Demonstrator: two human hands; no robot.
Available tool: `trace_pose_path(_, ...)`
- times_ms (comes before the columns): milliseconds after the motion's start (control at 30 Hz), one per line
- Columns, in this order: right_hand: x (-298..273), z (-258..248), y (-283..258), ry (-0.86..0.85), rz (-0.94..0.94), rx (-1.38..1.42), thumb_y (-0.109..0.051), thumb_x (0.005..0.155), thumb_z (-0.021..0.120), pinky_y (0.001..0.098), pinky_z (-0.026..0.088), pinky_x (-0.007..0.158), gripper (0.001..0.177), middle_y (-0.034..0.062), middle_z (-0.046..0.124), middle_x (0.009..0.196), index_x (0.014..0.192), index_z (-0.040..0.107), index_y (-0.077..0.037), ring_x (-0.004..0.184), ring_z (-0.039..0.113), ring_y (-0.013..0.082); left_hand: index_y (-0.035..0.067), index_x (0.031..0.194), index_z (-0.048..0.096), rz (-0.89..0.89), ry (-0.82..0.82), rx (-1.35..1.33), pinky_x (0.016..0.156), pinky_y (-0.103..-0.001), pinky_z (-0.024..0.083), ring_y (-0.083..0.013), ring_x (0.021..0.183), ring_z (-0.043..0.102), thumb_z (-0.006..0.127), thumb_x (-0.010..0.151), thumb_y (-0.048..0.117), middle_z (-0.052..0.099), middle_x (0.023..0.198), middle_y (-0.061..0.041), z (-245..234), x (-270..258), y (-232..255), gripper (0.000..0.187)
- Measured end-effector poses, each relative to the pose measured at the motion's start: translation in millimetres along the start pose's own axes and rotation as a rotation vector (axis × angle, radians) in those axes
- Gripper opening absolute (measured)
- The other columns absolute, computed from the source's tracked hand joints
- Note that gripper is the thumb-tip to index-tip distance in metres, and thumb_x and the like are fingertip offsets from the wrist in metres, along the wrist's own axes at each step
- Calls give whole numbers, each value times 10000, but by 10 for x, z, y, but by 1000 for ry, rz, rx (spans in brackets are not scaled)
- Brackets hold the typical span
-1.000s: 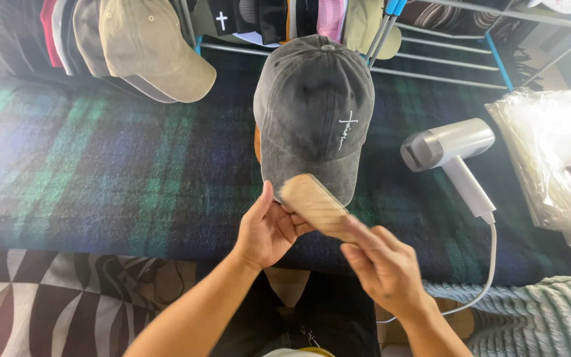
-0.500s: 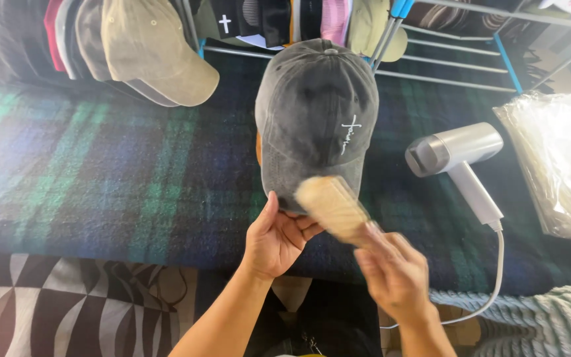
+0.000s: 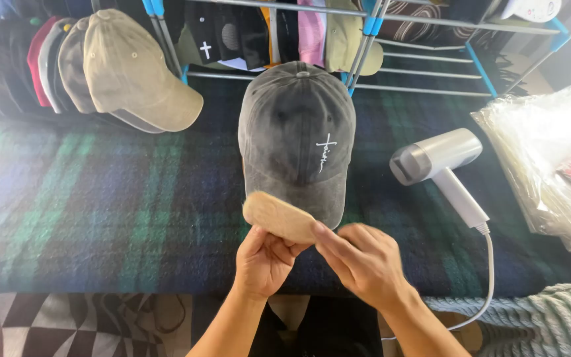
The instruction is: Clean and reshape a baseball cap using a hair dryer and a brush while it is on a wooden form
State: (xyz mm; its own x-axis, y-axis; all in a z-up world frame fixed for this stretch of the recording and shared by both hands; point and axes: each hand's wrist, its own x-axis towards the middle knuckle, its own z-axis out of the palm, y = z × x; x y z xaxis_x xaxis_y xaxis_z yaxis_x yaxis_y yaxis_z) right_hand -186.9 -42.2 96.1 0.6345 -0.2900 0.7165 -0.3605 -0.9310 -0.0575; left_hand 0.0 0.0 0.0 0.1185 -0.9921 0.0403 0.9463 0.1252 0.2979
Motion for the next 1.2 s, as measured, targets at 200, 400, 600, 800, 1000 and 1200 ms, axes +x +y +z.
trace_pose_path(200, -22, 198, 1153, 241, 779, 194, -168, 1076, 545, 338, 407, 1103, 376, 153, 637, 1409, 1440, 585, -79, 1326, 575, 241, 16, 1097, 702, -39, 56, 72, 971, -600, 578, -412, 1076, 729, 506, 1053, 345, 772, 1061, -217, 93, -3, 51, 385)
trace_pose_path(400, 203, 57, 406, 189, 206, 122, -109, 1050, 589, 328, 494, 628, 337, 131, 710, 1222, 1375, 601, -23, 737, 569, 196, -9, 1132, 697, -17, 16, 14, 972, -598, 570, -408, 1070, 729, 499, 1055, 356, 772, 1070, -207, 23, -3, 9, 422)
trace_pose_path(600, 342, 395, 739, 314, 1536, 943, -375, 969, 583, 250, 184, 363, 539, -8, 332, 530, 1472, 588, -181, 409, 277, 89, 2, 1143, 658, -35, 64, 42, 961, -602, 585, -401, 1054, 735, 511, 1047, 353, 774, 1038, -209, 113, -34, 49, 392)
trace_pose_path(800, -58, 291, 328, 286, 586, 210, -224, 1061, 477, 446, 445, 1178, 478, 274, 556, 1469, 1429, 519, 77, 1403, 530, 375, -10, 1147, 691, -16, -28, 10, 961, -582, 588, -414, 1105, 715, 458, 1075, 353, 767, 1090, -203, -26, -6, -9, 438)
trace_pose_path(1000, 111, 243, 646, 332, 1302, 524, -369, 1008, 567, 234, 344, 467, 485, -9, 475, 657, 1464, 618, -210, 541, 408, 83, 25, 1183, 652, -59, 105, 62, 983, -595, 571, -398, 1093, 725, 512, 1026, 395, 773, 1062, -197, 80, -26, 31, 426)
trace_pose_path(1200, 855, -330, 546, 35, 372, 193, -125, 1059, 538, 335, 510, 796, 363, 98, 736, 1234, 1395, 607, -9, 916, 691, 214, 7, 1190, 657, -33, 57, 32, 950, -566, 590, -406, 1091, 720, 493, 1051, 376, 759, 1110, -215, 101, -36, 37, 426)
